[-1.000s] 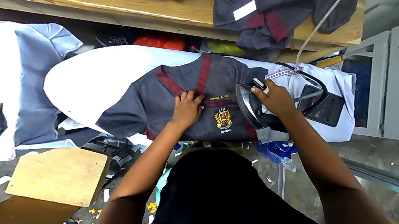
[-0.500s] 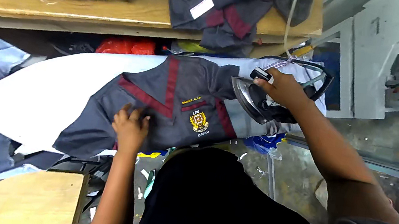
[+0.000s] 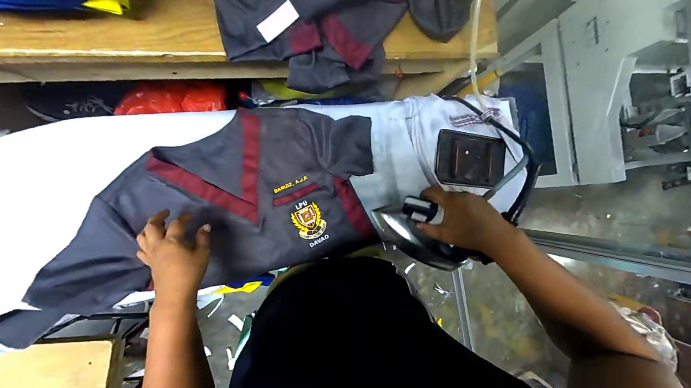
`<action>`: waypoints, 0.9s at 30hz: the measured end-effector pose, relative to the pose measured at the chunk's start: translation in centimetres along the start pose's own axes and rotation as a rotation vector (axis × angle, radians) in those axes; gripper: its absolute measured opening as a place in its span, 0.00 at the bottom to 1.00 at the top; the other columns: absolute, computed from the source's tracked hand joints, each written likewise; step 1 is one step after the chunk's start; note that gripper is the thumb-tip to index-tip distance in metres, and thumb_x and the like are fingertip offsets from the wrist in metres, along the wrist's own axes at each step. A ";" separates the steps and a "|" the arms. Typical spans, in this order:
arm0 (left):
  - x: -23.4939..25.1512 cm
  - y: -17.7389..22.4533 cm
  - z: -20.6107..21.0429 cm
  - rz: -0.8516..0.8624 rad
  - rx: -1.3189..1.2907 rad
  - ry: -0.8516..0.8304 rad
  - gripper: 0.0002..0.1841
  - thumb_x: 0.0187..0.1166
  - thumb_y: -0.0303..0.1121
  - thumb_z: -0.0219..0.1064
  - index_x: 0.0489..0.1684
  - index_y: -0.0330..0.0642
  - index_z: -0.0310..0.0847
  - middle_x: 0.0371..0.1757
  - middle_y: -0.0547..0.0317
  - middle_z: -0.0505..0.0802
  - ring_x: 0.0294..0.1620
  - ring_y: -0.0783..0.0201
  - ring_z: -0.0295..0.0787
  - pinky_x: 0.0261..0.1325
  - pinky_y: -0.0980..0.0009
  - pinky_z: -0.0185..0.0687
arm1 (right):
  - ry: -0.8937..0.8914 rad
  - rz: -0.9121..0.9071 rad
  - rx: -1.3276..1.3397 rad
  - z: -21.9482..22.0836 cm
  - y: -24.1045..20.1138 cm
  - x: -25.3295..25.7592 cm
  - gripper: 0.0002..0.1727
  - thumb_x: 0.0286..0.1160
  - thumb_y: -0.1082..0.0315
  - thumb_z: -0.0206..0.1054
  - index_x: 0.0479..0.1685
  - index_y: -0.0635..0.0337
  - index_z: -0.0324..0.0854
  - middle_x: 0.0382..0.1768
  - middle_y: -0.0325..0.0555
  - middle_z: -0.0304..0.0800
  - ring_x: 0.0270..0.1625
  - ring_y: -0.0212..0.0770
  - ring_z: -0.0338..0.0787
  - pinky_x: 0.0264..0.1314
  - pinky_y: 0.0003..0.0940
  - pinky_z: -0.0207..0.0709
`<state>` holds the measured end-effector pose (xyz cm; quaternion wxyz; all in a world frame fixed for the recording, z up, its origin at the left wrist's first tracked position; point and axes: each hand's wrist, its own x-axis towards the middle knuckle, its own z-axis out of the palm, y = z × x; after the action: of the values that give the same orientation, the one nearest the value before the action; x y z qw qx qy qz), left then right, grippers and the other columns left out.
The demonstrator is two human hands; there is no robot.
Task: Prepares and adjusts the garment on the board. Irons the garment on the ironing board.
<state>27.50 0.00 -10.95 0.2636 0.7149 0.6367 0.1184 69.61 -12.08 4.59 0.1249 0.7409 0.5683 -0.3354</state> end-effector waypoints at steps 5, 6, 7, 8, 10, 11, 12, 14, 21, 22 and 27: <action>1.0 1.5 1.3 0.079 -0.001 -0.058 0.20 0.82 0.36 0.66 0.66 0.30 0.85 0.80 0.20 0.73 0.81 0.17 0.63 0.75 0.20 0.54 | -0.090 0.095 0.026 1.7 2.2 -0.6 0.25 0.78 0.55 0.72 0.68 0.60 0.81 0.50 0.64 0.91 0.55 0.66 0.91 0.55 0.68 0.79; 1.3 1.9 1.4 0.102 0.006 -0.062 0.20 0.82 0.36 0.67 0.65 0.30 0.85 0.79 0.20 0.73 0.80 0.16 0.63 0.74 0.20 0.54 | -0.070 0.109 0.022 1.8 3.2 -0.4 0.25 0.77 0.55 0.73 0.68 0.60 0.81 0.50 0.65 0.91 0.56 0.67 0.91 0.55 0.69 0.79; 1.5 2.3 1.4 0.123 0.009 -0.067 0.20 0.82 0.35 0.67 0.66 0.30 0.85 0.80 0.20 0.73 0.81 0.17 0.63 0.75 0.20 0.54 | -0.041 0.124 0.017 1.9 4.3 -0.1 0.26 0.77 0.55 0.73 0.69 0.60 0.81 0.51 0.66 0.91 0.56 0.69 0.90 0.55 0.71 0.78; 1.8 2.5 1.4 0.141 0.013 -0.072 0.21 0.82 0.36 0.66 0.66 0.30 0.84 0.80 0.20 0.73 0.81 0.17 0.63 0.75 0.21 0.54 | -0.001 0.131 0.019 2.0 5.7 0.2 0.27 0.76 0.56 0.74 0.70 0.60 0.81 0.52 0.68 0.90 0.57 0.71 0.89 0.55 0.74 0.77; 2.2 3.0 1.4 0.175 0.014 -0.068 0.21 0.83 0.36 0.66 0.66 0.28 0.84 0.80 0.20 0.73 0.81 0.17 0.63 0.75 0.21 0.54 | 0.088 0.121 0.012 1.9 8.5 1.1 0.27 0.74 0.56 0.76 0.71 0.59 0.82 0.54 0.69 0.90 0.58 0.73 0.89 0.57 0.76 0.76; 2.3 3.2 1.4 0.187 0.013 -0.064 0.21 0.83 0.36 0.66 0.66 0.28 0.84 0.80 0.19 0.72 0.81 0.16 0.62 0.76 0.21 0.54 | 0.117 0.123 0.002 1.6 9.7 1.6 0.28 0.73 0.57 0.76 0.71 0.58 0.82 0.56 0.69 0.90 0.60 0.73 0.89 0.59 0.76 0.76; 2.2 3.5 1.3 0.195 0.015 -0.060 0.21 0.83 0.36 0.66 0.65 0.28 0.84 0.80 0.19 0.72 0.81 0.16 0.62 0.76 0.21 0.53 | 0.128 0.129 -0.020 1.2 10.9 2.2 0.28 0.73 0.57 0.76 0.72 0.58 0.81 0.58 0.69 0.89 0.62 0.73 0.88 0.60 0.76 0.75; 1.9 3.8 1.2 0.198 0.019 -0.055 0.21 0.83 0.36 0.66 0.65 0.28 0.84 0.80 0.18 0.72 0.82 0.16 0.62 0.77 0.21 0.52 | 0.159 0.121 -0.055 0.3 13.2 3.7 0.29 0.71 0.59 0.77 0.72 0.59 0.81 0.58 0.70 0.89 0.62 0.74 0.87 0.60 0.77 0.74; -1.3 2.2 0.9 0.107 0.039 -0.024 0.21 0.82 0.37 0.66 0.66 0.30 0.84 0.80 0.18 0.71 0.82 0.17 0.62 0.76 0.21 0.53 | 0.179 0.136 -0.087 -2.4 18.9 8.8 0.28 0.70 0.64 0.77 0.73 0.59 0.80 0.61 0.69 0.87 0.67 0.73 0.85 0.64 0.76 0.73; -1.7 1.8 0.7 0.083 0.043 -0.022 0.21 0.82 0.37 0.66 0.67 0.30 0.84 0.81 0.18 0.71 0.82 0.17 0.61 0.77 0.22 0.52 | 0.184 0.134 -0.090 -2.4 19.3 9.4 0.28 0.69 0.64 0.77 0.71 0.60 0.80 0.60 0.70 0.88 0.66 0.73 0.86 0.63 0.76 0.74; -3.5 0.5 -0.4 -0.052 0.054 0.020 0.23 0.83 0.37 0.66 0.68 0.28 0.82 0.82 0.19 0.70 0.84 0.19 0.60 0.79 0.24 0.52 | 0.177 0.177 -0.092 -2.0 19.6 10.1 0.28 0.70 0.64 0.77 0.70 0.62 0.80 0.60 0.73 0.87 0.66 0.77 0.85 0.63 0.80 0.72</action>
<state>27.16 -3.35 -9.72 0.2409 0.7039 0.6605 0.1013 89.73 -9.61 -4.15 0.1370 0.8084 0.5242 -0.2298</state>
